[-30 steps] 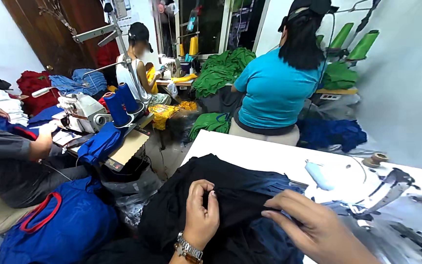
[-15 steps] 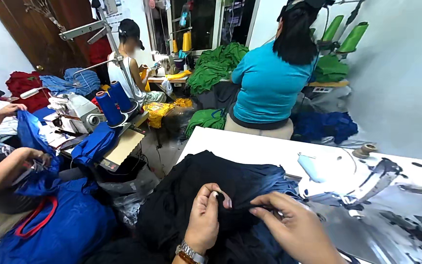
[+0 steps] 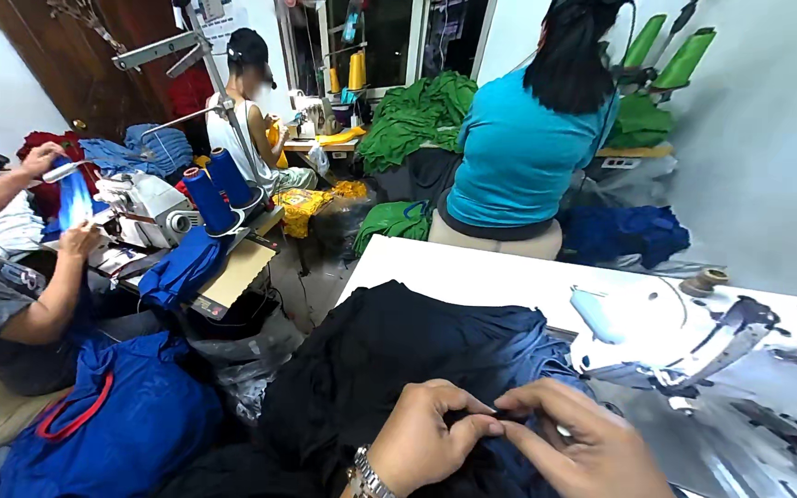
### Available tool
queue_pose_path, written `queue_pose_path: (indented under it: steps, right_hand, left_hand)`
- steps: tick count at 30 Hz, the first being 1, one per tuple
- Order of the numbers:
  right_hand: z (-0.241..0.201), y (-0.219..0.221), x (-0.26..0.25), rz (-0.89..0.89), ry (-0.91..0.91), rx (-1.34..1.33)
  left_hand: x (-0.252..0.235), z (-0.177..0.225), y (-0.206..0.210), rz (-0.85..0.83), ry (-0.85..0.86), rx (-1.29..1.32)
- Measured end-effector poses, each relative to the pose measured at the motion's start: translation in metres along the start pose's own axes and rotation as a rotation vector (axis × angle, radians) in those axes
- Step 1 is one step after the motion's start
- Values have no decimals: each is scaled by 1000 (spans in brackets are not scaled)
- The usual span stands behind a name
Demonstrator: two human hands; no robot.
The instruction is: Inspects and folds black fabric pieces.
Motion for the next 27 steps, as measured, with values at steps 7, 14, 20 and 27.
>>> queue_pose_path:
  steps: [7,14,20,27]
  right_hand:
    - [25,7,15,2,190,-374]
    - [29,7,11,-31,425,-300]
    - [26,3,14,-24,355,-369]
    - [8,4,11,89,252,-288]
  left_hand:
    - [6,-9,7,13,49,79]
    - [9,-14,12,159,-77,77]
    - [9,-21,13,200,-96,135]
    - [8,-24,12,174,-109,146]
Point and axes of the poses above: each hand's wrist, its own x-axis away from the middle knuckle, its own y-axis out of the palm, z = x × y, the point moved 5 cm from there along -x, towards the middle knuckle, and after that the axes turned 13 degrees about -y, right-handed, at the moved point
